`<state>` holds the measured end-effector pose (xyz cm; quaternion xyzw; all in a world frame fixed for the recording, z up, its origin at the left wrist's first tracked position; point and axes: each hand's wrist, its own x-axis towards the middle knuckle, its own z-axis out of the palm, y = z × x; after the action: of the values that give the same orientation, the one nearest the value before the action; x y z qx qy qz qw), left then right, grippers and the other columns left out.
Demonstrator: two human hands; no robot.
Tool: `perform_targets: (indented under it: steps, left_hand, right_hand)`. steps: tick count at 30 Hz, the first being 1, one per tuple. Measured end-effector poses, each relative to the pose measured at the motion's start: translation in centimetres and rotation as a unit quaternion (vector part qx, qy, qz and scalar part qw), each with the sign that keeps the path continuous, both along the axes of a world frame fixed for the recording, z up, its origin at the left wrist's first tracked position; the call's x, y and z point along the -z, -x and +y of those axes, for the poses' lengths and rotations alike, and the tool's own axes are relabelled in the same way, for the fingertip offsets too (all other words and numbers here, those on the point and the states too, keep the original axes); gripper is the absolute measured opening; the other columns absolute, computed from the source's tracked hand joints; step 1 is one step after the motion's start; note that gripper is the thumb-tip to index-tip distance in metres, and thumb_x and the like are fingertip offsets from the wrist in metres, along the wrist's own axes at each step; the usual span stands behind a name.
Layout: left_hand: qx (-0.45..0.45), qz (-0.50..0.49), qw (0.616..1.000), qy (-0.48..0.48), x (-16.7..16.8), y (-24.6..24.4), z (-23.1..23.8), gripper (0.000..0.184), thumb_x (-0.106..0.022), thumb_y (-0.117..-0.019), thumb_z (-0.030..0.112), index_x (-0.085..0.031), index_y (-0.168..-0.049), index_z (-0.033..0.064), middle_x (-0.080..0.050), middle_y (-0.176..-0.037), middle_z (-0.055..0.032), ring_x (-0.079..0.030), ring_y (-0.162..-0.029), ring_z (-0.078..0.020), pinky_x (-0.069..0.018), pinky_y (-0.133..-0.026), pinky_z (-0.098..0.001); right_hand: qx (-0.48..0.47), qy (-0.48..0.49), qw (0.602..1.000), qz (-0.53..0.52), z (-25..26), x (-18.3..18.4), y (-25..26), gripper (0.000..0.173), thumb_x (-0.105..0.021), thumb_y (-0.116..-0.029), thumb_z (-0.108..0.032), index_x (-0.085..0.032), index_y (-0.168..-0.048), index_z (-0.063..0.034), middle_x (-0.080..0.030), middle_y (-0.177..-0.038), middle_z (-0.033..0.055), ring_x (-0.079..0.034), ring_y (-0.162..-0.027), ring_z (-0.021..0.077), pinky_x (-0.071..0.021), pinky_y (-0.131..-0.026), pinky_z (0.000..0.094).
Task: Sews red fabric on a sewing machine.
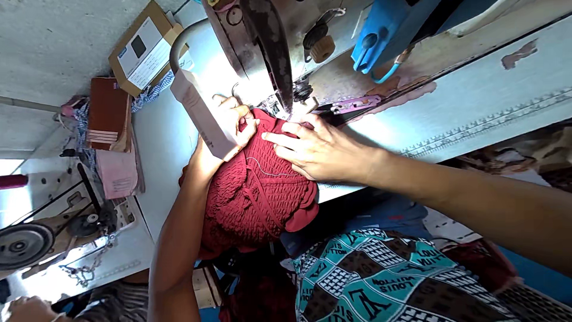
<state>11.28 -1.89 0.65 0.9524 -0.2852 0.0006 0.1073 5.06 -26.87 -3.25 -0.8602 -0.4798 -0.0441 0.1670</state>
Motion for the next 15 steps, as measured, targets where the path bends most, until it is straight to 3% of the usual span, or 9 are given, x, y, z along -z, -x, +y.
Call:
perform_targets:
  steps: [3,6,9,11,12,14,15]
  left_hand:
    - [-0.017,0.005,1.000,-0.012,-0.4,-0.3,-0.1,0.042,-0.057,-0.0954,0.048,-0.072,-0.086,0.0090,-0.067,-0.091,-0.0127,-0.062,-0.101,-0.0344,-0.0409,-0.095,-0.0531]
    - [-0.003,0.015,1.000,0.027,0.0,-0.7,0.7,0.041,-0.060,-0.0955,0.047,-0.072,-0.084,0.0092,-0.067,-0.086,-0.0116,-0.063,-0.093,-0.0308,-0.0427,-0.092,-0.0505]
    - [-0.005,0.056,0.996,0.067,0.1,-0.7,1.0,0.037,-0.064,-0.0934,0.045,-0.074,-0.101,0.0105,-0.068,-0.107,-0.0127,-0.061,-0.109,-0.0283,-0.0428,-0.099,-0.0473]
    - [0.002,0.099,0.993,0.071,-0.5,-0.7,0.9,0.051,-0.067,-0.0924,0.045,-0.067,-0.122,0.0044,-0.066,-0.126,-0.0166,-0.060,-0.122,-0.0298,-0.0425,-0.106,-0.0484]
    - [0.008,0.117,0.991,0.067,-0.9,-0.8,0.8,0.057,-0.069,-0.0906,0.047,-0.065,-0.126,0.0017,-0.067,-0.125,-0.0175,-0.061,-0.121,-0.0298,-0.0436,-0.106,-0.0494]
    - [0.028,0.125,0.990,0.061,-1.0,-0.9,0.8,0.052,-0.073,-0.0865,0.050,-0.067,-0.111,0.0051,-0.070,-0.106,-0.0136,-0.063,-0.107,-0.0279,-0.0455,-0.096,-0.0482]
    - [0.041,0.117,0.990,0.064,-0.8,-0.8,0.9,0.047,-0.073,-0.0866,0.049,-0.071,-0.109,0.0081,-0.071,-0.102,-0.0120,-0.062,-0.105,-0.0284,-0.0449,-0.095,-0.0472]
  right_hand:
    - [0.022,0.003,1.000,0.018,0.0,-0.1,-0.5,0.036,-0.039,-0.1008,-0.027,-0.065,-0.119,-0.0114,-0.052,-0.154,0.0088,-0.054,-0.131,0.0383,-0.0367,-0.102,0.0576]
    - [0.037,0.001,0.999,0.038,-0.2,0.1,-0.8,0.039,-0.036,-0.1010,-0.030,-0.065,-0.121,-0.0120,-0.050,-0.156,0.0059,-0.053,-0.128,0.0367,-0.0360,-0.101,0.0578]
    - [0.040,-0.021,0.997,0.061,-0.2,0.5,-0.9,0.043,-0.036,-0.0997,-0.030,-0.065,-0.126,-0.0128,-0.050,-0.157,0.0027,-0.051,-0.132,0.0347,-0.0337,-0.104,0.0577]
    - [0.042,-0.021,0.997,0.067,-0.2,0.5,-0.8,0.044,-0.035,-0.1006,-0.032,-0.065,-0.128,-0.0140,-0.049,-0.157,0.0015,-0.049,-0.135,0.0335,-0.0312,-0.107,0.0581]
    - [0.041,-0.020,0.997,0.064,-0.3,0.5,-0.7,0.043,-0.035,-0.1009,-0.032,-0.064,-0.128,-0.0137,-0.049,-0.158,0.0019,-0.048,-0.137,0.0336,-0.0303,-0.107,0.0586]
    - [0.040,-0.017,0.998,0.049,-0.4,0.5,-0.4,0.041,-0.038,-0.1015,-0.030,-0.064,-0.128,-0.0139,-0.048,-0.158,0.0027,-0.047,-0.138,0.0346,-0.0298,-0.109,0.0594]
    - [0.039,-0.015,0.998,0.038,-0.3,0.4,-0.1,0.040,-0.041,-0.1006,-0.030,-0.066,-0.127,-0.0141,-0.049,-0.157,0.0037,-0.047,-0.138,0.0356,-0.0301,-0.109,0.0598]
